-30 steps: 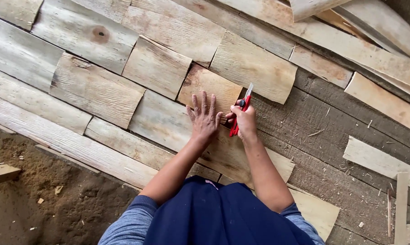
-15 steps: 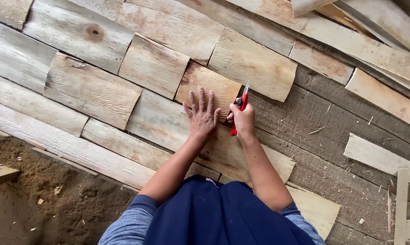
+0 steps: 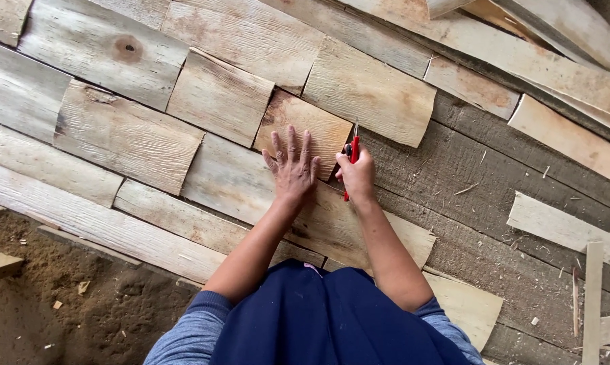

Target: The person uses a red utility knife to trim and fit small wooden planks into a patterned wooden surface. They repeatedly measure, cut, and place the planks into gaps, adjusting their positions to align with the surrounding pieces.

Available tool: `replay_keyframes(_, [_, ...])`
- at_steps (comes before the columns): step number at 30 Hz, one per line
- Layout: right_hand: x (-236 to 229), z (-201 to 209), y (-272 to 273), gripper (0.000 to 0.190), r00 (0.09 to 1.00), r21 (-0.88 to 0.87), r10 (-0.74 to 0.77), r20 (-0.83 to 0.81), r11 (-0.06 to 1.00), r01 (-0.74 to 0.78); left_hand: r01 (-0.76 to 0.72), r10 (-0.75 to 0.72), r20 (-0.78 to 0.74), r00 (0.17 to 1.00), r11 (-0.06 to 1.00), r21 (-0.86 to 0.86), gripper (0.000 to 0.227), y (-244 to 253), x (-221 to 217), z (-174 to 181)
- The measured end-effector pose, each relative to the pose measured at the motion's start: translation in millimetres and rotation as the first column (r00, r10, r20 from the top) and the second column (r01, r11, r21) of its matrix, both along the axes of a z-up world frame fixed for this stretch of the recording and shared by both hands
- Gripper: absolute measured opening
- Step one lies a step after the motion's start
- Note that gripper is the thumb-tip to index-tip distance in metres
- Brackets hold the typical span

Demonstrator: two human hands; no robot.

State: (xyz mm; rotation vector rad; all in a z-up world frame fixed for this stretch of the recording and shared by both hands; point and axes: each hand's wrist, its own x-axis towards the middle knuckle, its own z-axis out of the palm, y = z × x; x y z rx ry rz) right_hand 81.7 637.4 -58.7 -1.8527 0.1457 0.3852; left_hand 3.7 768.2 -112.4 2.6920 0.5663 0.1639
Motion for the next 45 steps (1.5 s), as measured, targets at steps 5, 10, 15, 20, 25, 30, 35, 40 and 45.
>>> replay_keyframes(5, [-1.6, 1.1, -1.0, 0.029, 1.000, -0.014, -0.003, 0.010, 1.000, 0.003, 0.005, -0.004, -0.005, 1.000, 1.000, 0.016, 0.066, 0.2, -0.6, 1.1])
replay_keyframes(10, [-2.0, 3.8, -2.8, 0.031, 1.000, -0.058, 0.002, 0.021, 0.998, -0.001, 0.000, 0.000, 0.004, 1.000, 1.000, 0.012, 0.067, 3.0, 0.1, 4.9])
replay_keyframes(15, [-1.8, 2.8, -4.0, 0.030, 0.996, -0.062, 0.060, 0.073, 0.997, -0.056, 0.005, -0.005, 0.000, 1.000, 1.000, 0.019, 0.067, 6.2, 1.8, 9.3])
replay_keyframes(20, [-4.3, 5.0, -1.6, 0.030, 0.995, -0.111, 0.065, 0.079, 0.992, -0.056, 0.005, -0.005, -0.017, 1.000, 1.000, -0.002, 0.066, 4.8, 0.3, 16.5])
replay_keyframes(25, [-4.2, 4.9, -0.1, 0.027, 0.993, -0.161, 0.070, 0.091, 0.985, -0.054, -0.001, 0.001, -0.031, 1.000, 1.000, 0.001, 0.066, 4.2, 1.1, 16.8])
replay_keyframes(30, [-6.6, 12.1, -1.5, 0.029, 0.994, -0.178, 0.096, 0.059, 0.980, -0.084, 0.011, -0.012, -0.064, 0.998, 1.000, -0.018, 0.067, 4.7, 1.9, 18.6])
replay_keyframes(35, [-13.6, 11.0, -14.5, 0.030, 0.996, -0.211, 0.079, 0.050, 0.975, -0.067, 0.011, -0.018, -0.095, 0.995, 0.997, -0.074, 0.066, -0.3, -6.5, 41.1])
replay_keyframes(40, [-37.4, 15.4, -33.7, 0.028, 0.996, -0.241, 0.060, 0.064, 0.970, -0.043, 0.029, -0.042, -0.129, 0.991, 0.994, -0.102, 0.068, -32.6, -32.6, 60.9])
replay_keyframes(45, [-79.6, 44.3, -63.5, 0.026, 0.997, -0.198, 0.077, 0.025, 0.978, -0.071, 0.178, -0.193, -0.099, 0.976, 0.974, -0.141, 0.078, -85.8, -72.3, 76.7])
